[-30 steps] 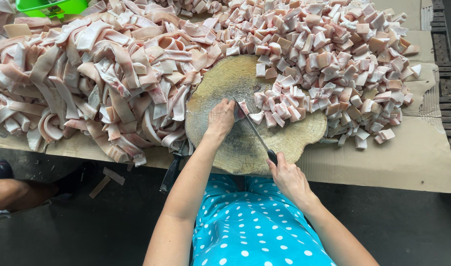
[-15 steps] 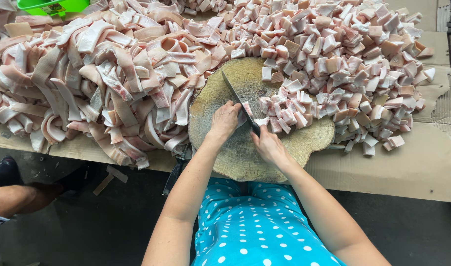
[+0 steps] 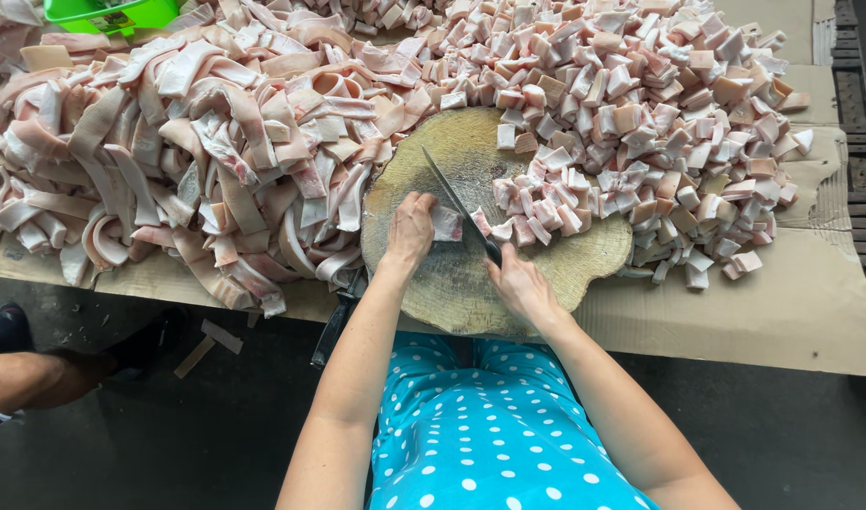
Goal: The person cuts strips of raw pork skin into small cubes using a knife on a circular wooden cutting board, moving pieces from a pile on the left to the right after cutting.
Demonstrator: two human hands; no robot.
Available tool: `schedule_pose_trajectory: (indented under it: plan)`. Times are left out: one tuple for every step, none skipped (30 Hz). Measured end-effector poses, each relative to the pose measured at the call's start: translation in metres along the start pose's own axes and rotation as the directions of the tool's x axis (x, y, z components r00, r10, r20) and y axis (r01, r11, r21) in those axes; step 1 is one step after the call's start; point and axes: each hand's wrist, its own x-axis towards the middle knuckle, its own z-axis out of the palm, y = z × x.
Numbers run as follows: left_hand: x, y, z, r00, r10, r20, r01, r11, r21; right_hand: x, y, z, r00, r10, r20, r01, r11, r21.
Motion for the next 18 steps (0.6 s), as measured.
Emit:
schedule_pose_trajectory:
  plan:
    - [-0.001, -0.002, 0.002, 1.0, 0.002, -0.002, -0.002, 1.0, 0.0, -0.003, 0.002, -0.001, 1.0, -0.001, -0.002, 0.001, 1.0, -0.001]
    - [-0.002, -0.002, 0.003, 0.999, 0.007, -0.038, -0.008, 1.0, -0.02, -0.005, 0.003, -0.003, 1.0, -0.008, -0.022, 0.008, 1.0, 0.025]
    - [-0.004, -0.002, 0.002, 0.997, 0.008, -0.071, -0.011, 0.999, -0.038, -0.008, 0.004, -0.004, 0.999, -0.014, -0.038, 0.016, 0.999, 0.052]
    - [-0.005, 0.001, 0.0, 0.997, 0.007, -0.072, -0.01, 0.999, -0.038, -0.008, 0.005, -0.008, 0.999, -0.015, -0.037, 0.017, 0.999, 0.052]
    - [-0.005, 0.004, -0.003, 1.0, -0.018, -0.001, 0.018, 1.0, -0.022, -0.007, 0.005, -0.012, 1.0, 0.027, 0.004, -0.027, 0.996, 0.087]
    - [-0.005, 0.009, -0.007, 0.997, -0.044, 0.069, 0.044, 0.999, -0.003, -0.007, 0.005, -0.017, 0.997, 0.067, 0.045, -0.071, 0.99, 0.119]
    - [-0.005, 0.013, -0.011, 0.997, -0.044, 0.068, 0.044, 0.999, -0.004, -0.011, 0.006, -0.022, 0.997, 0.065, 0.044, -0.07, 0.99, 0.119]
    - [-0.006, 0.017, -0.014, 0.991, -0.014, 0.135, 0.018, 1.0, -0.021, -0.016, 0.008, -0.028, 0.993, 0.103, 0.059, -0.108, 0.988, 0.106]
    - [-0.008, 0.02, -0.016, 0.98, 0.013, 0.201, -0.005, 0.999, -0.041, -0.022, 0.009, -0.031, 0.987, 0.14, 0.076, -0.147, 0.985, 0.091]
    - [-0.011, 0.022, -0.016, 0.98, 0.011, 0.2, -0.002, 0.999, -0.042, -0.027, 0.008, -0.031, 0.987, 0.139, 0.078, -0.146, 0.985, 0.09]
    - [-0.014, 0.025, -0.015, 0.978, 0.051, 0.201, -0.032, 0.995, -0.092, -0.035, 0.008, -0.03, 0.993, 0.116, 0.008, -0.117, 0.991, 0.071]
    - [-0.015, 0.026, -0.013, 0.976, 0.091, 0.2, -0.063, 0.988, -0.142, -0.041, 0.007, -0.029, 0.994, 0.091, -0.062, -0.088, 0.995, 0.049]
    - [-0.016, 0.027, -0.011, 0.975, 0.092, 0.203, -0.063, 0.988, -0.144, -0.044, 0.007, -0.03, 0.994, 0.095, -0.062, -0.092, 0.995, 0.05]
    - [-0.016, 0.027, -0.008, 0.982, 0.069, 0.174, -0.044, 0.988, -0.145, -0.049, 0.006, -0.03, 0.995, 0.101, -0.018, -0.1, 0.993, 0.067]
    - [-0.017, 0.027, -0.006, 0.989, 0.046, 0.144, -0.025, 0.989, -0.146, -0.053, 0.005, -0.032, 0.994, 0.105, 0.026, -0.107, 0.991, 0.083]
    - [-0.018, 0.026, -0.004, 0.988, 0.048, 0.145, -0.026, 0.989, -0.146, -0.061, 0.005, -0.034, 0.994, 0.107, 0.025, -0.109, 0.991, 0.084]
    - [-0.019, 0.025, -0.003, 0.992, 0.041, 0.12, -0.022, 0.988, -0.154, -0.071, 0.005, -0.035, 0.996, 0.085, 0.026, -0.087, 0.991, 0.098]
    - [-0.02, 0.024, -0.002, 0.995, 0.034, 0.096, -0.018, 0.987, -0.162, -0.081, 0.005, -0.035, 0.998, 0.063, 0.027, -0.066, 0.992, 0.112]
